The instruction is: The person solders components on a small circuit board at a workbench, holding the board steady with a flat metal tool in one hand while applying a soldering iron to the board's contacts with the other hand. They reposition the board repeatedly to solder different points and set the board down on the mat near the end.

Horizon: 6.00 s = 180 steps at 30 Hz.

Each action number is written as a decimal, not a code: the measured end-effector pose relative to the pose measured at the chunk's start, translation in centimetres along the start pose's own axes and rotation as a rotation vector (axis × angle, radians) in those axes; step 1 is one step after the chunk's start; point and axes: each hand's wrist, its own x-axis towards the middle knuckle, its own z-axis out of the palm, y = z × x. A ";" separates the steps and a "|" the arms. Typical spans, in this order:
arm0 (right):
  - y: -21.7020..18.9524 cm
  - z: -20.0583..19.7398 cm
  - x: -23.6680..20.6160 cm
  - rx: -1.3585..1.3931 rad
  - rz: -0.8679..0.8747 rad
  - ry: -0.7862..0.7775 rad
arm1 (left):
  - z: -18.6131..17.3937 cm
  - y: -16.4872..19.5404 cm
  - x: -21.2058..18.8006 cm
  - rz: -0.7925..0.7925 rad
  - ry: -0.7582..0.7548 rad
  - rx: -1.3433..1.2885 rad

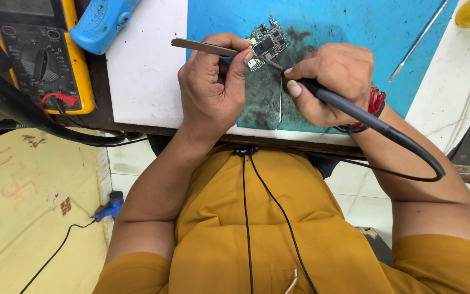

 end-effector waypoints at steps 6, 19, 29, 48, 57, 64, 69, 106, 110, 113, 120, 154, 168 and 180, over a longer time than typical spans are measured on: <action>0.0 0.0 0.0 -0.005 0.001 0.000 | 0.0 -0.1 0.0 -0.004 -0.006 -0.003; -0.1 0.0 0.2 -0.016 -0.009 0.003 | -0.1 0.0 0.0 -0.005 -0.002 0.005; 0.0 0.1 0.1 -0.026 -0.024 0.006 | 0.0 0.0 0.0 -0.001 0.002 0.007; 0.1 0.1 0.0 -0.020 -0.003 0.013 | -0.1 0.0 -0.1 -0.014 0.002 -0.005; 0.0 0.0 -0.1 -0.014 0.009 0.010 | -0.1 0.0 -0.1 -0.012 -0.001 -0.002; 0.0 0.0 0.0 -0.012 -0.004 0.012 | 0.0 0.0 -0.1 -0.001 0.007 -0.003; 0.0 0.0 0.0 -0.016 -0.003 0.013 | 0.0 -0.1 -0.1 0.002 0.009 0.004; -1.3 0.3 2.5 -0.354 0.001 -0.110 | -0.2 0.1 0.0 -0.001 0.004 0.003; -1.6 0.2 2.2 -0.428 0.035 -0.079 | -0.2 -0.1 0.0 0.008 -0.003 -0.003; -1.5 0.1 1.9 -0.416 0.061 -0.077 | -0.1 -0.2 0.0 0.005 -0.003 0.002; -1.0 1.0 0.3 -0.061 0.181 0.148 | -0.1 -0.3 -0.2 0.007 0.016 -0.031; -0.5 0.7 0.4 -0.052 0.014 -0.006 | 0.0 -0.2 -0.3 -0.006 0.054 0.005; -0.4 0.8 0.4 -0.059 0.011 0.000 | 0.0 -0.1 -0.3 -0.008 0.054 0.005; -1.4 0.6 1.6 -0.247 0.028 0.007 | 0.0 -0.2 -0.3 -0.013 0.046 0.001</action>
